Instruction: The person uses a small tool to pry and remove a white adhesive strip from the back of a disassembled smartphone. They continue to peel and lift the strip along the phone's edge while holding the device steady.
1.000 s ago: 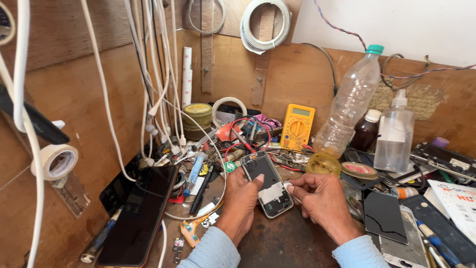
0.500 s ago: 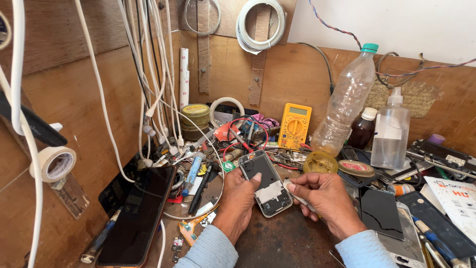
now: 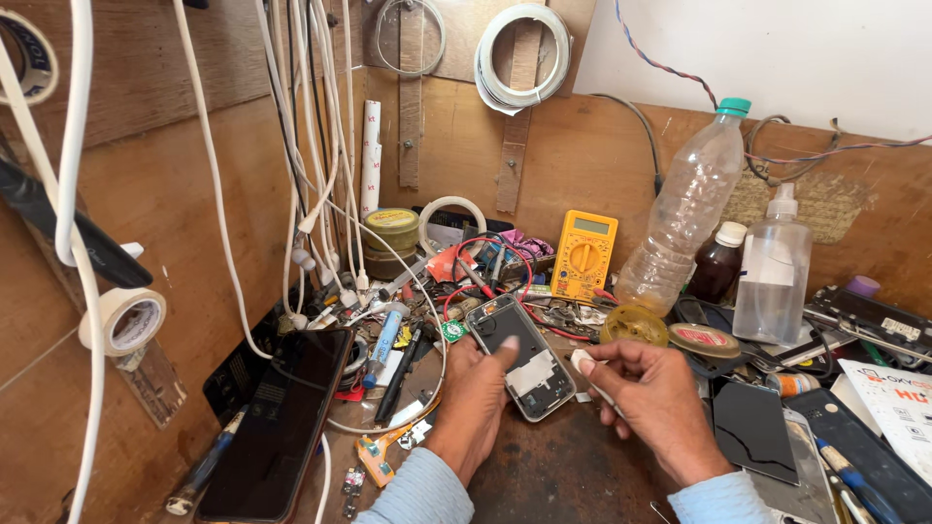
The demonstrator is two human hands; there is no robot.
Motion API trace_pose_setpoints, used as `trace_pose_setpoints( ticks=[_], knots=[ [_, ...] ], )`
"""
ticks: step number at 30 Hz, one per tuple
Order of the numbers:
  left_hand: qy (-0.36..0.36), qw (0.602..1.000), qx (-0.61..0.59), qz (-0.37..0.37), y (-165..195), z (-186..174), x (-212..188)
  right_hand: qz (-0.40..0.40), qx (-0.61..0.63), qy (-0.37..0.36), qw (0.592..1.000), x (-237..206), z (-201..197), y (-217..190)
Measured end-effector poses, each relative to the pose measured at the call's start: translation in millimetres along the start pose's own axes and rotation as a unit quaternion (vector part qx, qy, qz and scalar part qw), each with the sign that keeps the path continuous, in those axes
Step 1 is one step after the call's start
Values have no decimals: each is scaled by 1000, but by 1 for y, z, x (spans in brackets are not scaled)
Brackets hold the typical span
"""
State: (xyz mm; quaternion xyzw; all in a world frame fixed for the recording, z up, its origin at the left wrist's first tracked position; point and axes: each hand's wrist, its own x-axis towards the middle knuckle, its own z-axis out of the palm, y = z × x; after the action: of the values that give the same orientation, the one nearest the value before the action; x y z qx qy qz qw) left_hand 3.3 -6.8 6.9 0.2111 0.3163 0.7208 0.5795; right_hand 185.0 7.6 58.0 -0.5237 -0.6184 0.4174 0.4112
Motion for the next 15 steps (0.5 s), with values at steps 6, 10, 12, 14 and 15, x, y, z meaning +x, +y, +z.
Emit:
trace_pose_setpoints(
  ticks=[6, 10, 12, 14, 15],
  knots=[
    [-81, 997, 4, 19, 4, 3, -5, 50, 61, -29, 996, 3, 0, 5],
    [-91, 995, 40, 14, 7, 8, -9, 52, 102, -30, 993, 6, -1, 9],
    [-83, 992, 96, -12, 9, 10, -12, 51, 105, -17, 993, 7, 1, 10],
    [-113, 988, 109, -13, 11, 11, -14, 46, 102, -8, 994, 6, 2, 10],
    [-127, 985, 114, -14, 10, 11, -16, 44, 100, -4, 994, 5, 3, 10]
  ],
)
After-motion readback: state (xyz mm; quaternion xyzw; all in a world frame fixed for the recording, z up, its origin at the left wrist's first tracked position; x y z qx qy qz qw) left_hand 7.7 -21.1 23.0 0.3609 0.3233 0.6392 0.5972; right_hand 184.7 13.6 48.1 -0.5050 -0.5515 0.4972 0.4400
